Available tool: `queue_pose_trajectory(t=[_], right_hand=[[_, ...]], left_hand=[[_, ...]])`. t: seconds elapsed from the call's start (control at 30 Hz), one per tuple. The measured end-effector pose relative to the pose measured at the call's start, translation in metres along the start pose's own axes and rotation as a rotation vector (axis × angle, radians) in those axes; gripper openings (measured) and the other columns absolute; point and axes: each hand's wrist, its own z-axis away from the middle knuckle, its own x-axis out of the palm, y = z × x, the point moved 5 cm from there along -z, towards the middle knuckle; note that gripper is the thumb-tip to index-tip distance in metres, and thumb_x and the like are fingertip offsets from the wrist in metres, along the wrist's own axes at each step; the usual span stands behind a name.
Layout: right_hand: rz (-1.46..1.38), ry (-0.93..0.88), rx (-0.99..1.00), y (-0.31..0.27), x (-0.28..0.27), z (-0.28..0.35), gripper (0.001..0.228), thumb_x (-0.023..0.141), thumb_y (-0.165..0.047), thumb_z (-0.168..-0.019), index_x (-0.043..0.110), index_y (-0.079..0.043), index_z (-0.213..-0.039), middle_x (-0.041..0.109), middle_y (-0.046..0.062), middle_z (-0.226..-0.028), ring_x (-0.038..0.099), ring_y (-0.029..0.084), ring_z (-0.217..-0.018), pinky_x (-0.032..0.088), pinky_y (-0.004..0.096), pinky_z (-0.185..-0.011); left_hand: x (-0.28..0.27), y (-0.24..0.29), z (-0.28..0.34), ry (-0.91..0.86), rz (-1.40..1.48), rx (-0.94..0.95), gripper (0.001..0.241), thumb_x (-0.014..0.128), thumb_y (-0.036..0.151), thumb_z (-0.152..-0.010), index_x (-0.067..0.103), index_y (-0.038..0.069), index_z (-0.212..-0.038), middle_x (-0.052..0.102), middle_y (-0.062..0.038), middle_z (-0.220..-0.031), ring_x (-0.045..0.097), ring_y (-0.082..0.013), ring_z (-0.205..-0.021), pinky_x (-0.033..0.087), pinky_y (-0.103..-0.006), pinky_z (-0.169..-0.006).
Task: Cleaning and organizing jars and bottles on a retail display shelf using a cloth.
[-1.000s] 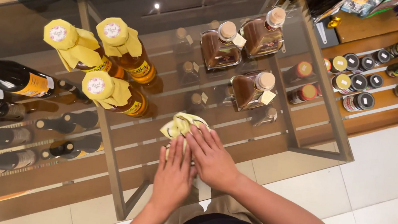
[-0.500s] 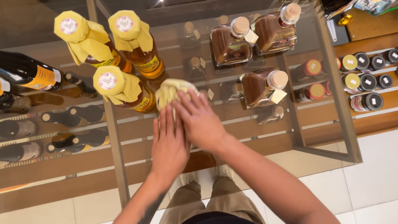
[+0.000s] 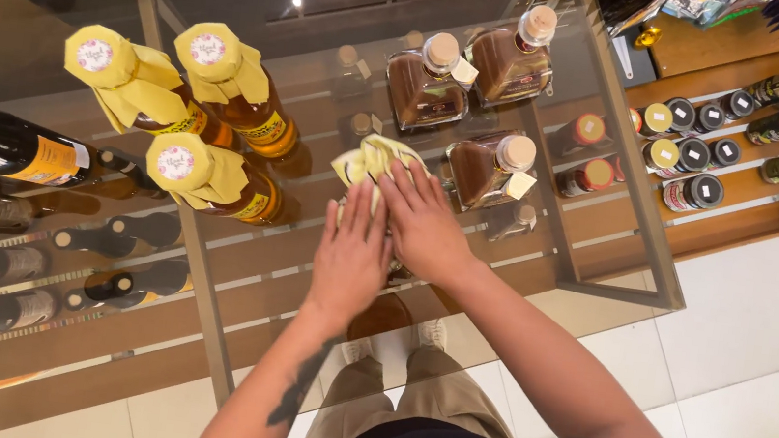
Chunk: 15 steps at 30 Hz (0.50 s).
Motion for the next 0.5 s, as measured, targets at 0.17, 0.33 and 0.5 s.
queue_pose_trajectory(t=[0.17,0.33,0.5], right_hand=[[0.010,0.026,-0.031,-0.020,0.012,0.021,0.062,0.054,-0.016,-0.093,0.043,-0.003,-0.153,0.037,0.023,-0.163,0.026,0.042,-0.154,0.019,0.056,-0.124],[0.019,-0.054,-0.069,-0.034,-0.002,0.093,0.064,0.054,-0.017,-0.091,0.042,-0.002,-0.153,0.039,0.021,-0.162,0.025,0.041,-0.155,0.018,0.056,-0.125],[0.068,-0.053,-0.036,-0.005,-0.008,0.102,0.064,0.054,-0.019,-0.092,0.042,-0.004,-0.153,0.038,0.021,-0.162,0.026,0.039,-0.154,0.019,0.054,-0.123]], left_hand=[[-0.015,0.008,0.028,-0.062,0.008,-0.057,0.065,0.048,0.029,-0.102,0.034,-0.005,-0.156,0.030,-0.026,-0.163,0.025,-0.0390,-0.154,0.019,-0.0571,-0.123],[-0.005,0.056,0.083,-0.093,0.032,-0.064,0.067,0.048,0.031,-0.099,0.034,-0.006,-0.153,0.028,-0.029,-0.162,0.023,-0.0416,-0.153,0.016,-0.0581,-0.121],[0.008,0.080,0.064,-0.082,0.033,0.006,0.067,0.050,0.031,-0.100,0.036,-0.009,-0.151,0.028,-0.028,-0.162,0.021,-0.0408,-0.154,0.013,-0.0572,-0.123]])
